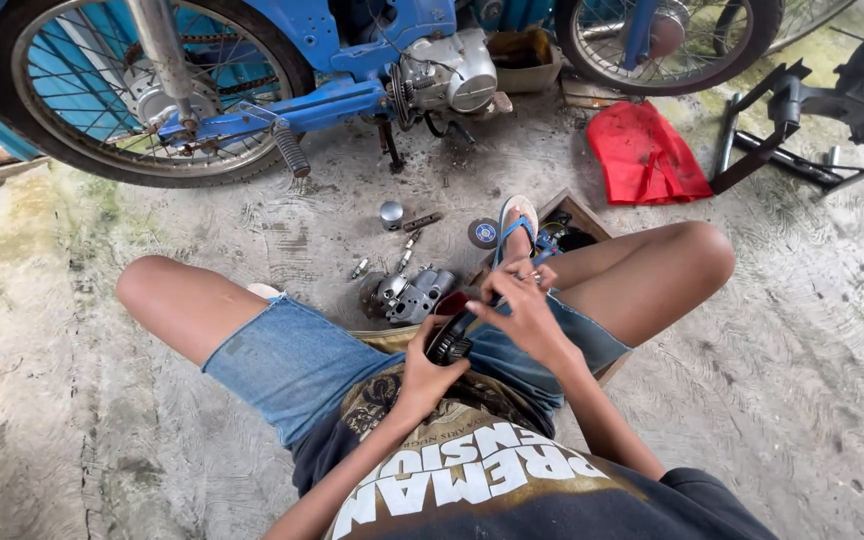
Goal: The person is using a small brush to clean a dark metal engine component, specifically a clutch basket, while sitting on the ground.
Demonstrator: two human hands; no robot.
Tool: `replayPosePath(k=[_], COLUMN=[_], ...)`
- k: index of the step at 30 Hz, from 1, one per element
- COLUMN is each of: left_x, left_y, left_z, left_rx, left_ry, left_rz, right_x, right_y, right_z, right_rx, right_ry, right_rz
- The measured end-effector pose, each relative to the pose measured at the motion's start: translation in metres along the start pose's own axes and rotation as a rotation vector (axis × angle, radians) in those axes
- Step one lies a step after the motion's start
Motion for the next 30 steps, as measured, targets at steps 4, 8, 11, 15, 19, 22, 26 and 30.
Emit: replayPosePath(k=[4,8,11,15,19,22,26,30], left_x=[0.028,0.025,0.012,0.025,0.021,0.012,0.022,0.041], left_y=[0.005,0.003,0.000,0.001,0.002,0.002,0.003,0.008], left_z=[-0.009,-0.009,-0.002,-0.005,-0.005,-0.001,-0.001,-0.009], left_rx=[0.000,-0.005,0.006,-0.007,-0.006,0.011,0.008,-0.021], left_ry=[-0.017,0.037,0.041,0.044,0.077,0.039,0.037,0.052], left_rz=[-0.010,0.006,-0.025,-0.015,0.035,-0.018,-0.016,0.011], right_x=[-0.020,-0.024,-0.009,-0.027,-0.022,-0.008,-0.034,-0.021], right_y=[-0.014,0.009,-0.005,-0.022,0.010,0.001,-0.030,0.015], right_z=[0.000,-0.003,0.001,0.003,-0.005,-0.001,0.009,-0.007], right_rx=[0.029,-0.041,-0.023,0.020,-0.050,-0.039,0.021,-0.027], right_ry=[0.003,-0.046,-0.015,-0.001,-0.046,-0.023,-0.016,-0.041], right_rz=[0.030,0.053,0.039,0.059,-0.006,0.036,0.051,-0.051])
Point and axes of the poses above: each hand's wrist, its own z-axis towards the middle knuckle, its own y-axis out of the palm, x = y × z, the point moved 4 cm from there along z, towards the middle knuckle, and after that the axes turned 8 degrees about -x, right-handed, at the moved point
